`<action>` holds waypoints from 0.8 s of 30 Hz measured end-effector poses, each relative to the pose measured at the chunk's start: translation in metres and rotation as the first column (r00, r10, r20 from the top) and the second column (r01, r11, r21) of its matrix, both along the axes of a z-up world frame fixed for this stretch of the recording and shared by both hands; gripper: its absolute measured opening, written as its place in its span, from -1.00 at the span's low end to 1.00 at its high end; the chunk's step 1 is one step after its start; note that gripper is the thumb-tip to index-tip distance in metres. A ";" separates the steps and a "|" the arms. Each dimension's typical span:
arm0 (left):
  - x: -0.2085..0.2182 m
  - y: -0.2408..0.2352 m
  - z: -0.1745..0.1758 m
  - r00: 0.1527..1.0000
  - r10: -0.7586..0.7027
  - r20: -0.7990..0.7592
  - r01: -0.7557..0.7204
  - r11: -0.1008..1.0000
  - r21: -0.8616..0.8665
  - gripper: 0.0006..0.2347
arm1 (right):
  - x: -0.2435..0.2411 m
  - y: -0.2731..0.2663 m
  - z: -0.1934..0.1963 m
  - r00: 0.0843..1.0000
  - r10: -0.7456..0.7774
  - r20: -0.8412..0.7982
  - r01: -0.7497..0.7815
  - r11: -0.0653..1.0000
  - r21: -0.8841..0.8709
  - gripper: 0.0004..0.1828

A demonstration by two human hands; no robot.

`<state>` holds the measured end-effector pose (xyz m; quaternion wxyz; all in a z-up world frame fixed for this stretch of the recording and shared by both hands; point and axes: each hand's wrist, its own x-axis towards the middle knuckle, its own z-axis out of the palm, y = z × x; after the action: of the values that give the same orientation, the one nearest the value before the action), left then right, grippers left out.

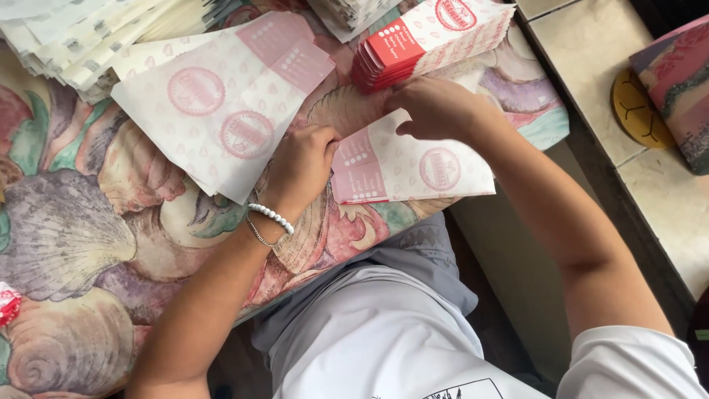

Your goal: A person is manually folding paper wrappers at a workspace, taking them from a stack and placing them in another pile after folding.

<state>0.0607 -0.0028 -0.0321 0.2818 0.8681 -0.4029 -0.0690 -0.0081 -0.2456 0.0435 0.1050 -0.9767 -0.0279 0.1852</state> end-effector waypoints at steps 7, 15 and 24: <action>-0.002 0.006 0.007 0.984 -0.119 0.129 0.126 0.991 -0.042 -0.89 | -0.116 0.067 -0.028 0.726 -0.027 0.688 -0.082 0.989 0.125 -0.84; -0.004 0.008 0.009 0.975 -0.126 0.182 0.140 0.988 -0.070 -0.89 | -0.138 0.096 -0.052 0.546 0.060 0.836 -0.167 0.985 0.039 -0.88; -0.008 0.009 0.008 0.969 -0.130 0.211 0.151 0.984 -0.089 -0.89 | -0.135 0.112 -0.051 0.675 0.128 0.726 -0.090 0.992 -0.091 -0.49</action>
<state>0.0531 0.0067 -0.0243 0.2785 0.8239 -0.4931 0.0218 -0.1428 -0.1339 -0.0071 0.0507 -0.9683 -0.1210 -0.2127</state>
